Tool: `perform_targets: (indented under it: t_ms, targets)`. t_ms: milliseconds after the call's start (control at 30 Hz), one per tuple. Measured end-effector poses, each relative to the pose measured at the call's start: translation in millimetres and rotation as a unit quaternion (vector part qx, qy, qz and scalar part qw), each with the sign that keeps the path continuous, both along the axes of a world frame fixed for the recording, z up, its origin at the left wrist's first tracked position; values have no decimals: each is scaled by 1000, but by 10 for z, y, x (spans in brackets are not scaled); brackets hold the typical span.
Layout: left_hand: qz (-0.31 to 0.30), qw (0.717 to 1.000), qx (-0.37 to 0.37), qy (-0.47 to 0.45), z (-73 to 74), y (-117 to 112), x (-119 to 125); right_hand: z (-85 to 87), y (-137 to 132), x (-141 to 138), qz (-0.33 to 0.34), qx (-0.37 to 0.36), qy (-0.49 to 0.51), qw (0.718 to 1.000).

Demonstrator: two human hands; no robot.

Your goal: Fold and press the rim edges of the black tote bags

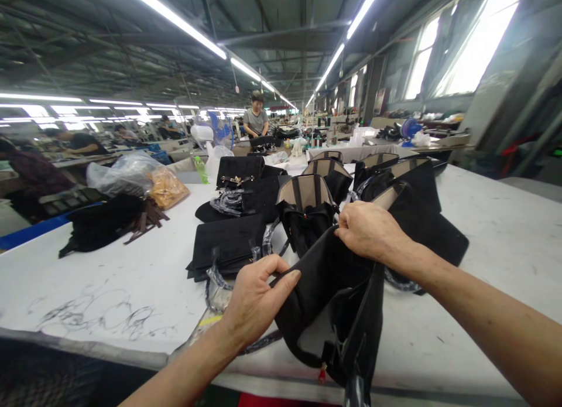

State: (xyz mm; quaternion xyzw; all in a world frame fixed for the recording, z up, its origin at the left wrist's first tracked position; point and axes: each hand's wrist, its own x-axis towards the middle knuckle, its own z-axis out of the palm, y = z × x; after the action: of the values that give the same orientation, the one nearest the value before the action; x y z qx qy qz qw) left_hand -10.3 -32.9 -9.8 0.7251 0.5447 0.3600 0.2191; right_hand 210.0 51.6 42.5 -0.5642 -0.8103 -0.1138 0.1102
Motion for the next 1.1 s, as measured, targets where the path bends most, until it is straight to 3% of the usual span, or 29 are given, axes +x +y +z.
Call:
perform_targets:
  t_ms: [133,267,433,533,600,767,833,933,1000,1100]
  targets:
    - [-53,996,-48,46,234,-14,39,17,-59,-28,2,1,-5,1000]
    - [-107,977,-93,160,473,204,157,13,-110,-78,13,4,2,1000]
    - [-148,952,-38,266,562,372,306,-13,-127,-45,62,2,52,997]
    - [-204,939,-98,260,589,354,321,-33,-133,12,128,-13,87,988]
    - [-203,944,-128,226,584,389,332,-49,-126,31,168,-17,105,980]
    - [-155,983,-65,67,370,674,428,-50,-87,103,259,-50,229,937]
    - [-134,987,-87,11,255,775,453,-29,-90,211,218,-52,341,913]
    - [-94,989,-111,-38,151,832,465,-4,-148,411,91,-32,440,893]
    - [-84,989,-111,-53,144,822,477,-6,-220,492,61,-31,419,905]
    - [-74,989,-119,-54,194,791,521,-42,-339,472,107,-25,337,935]
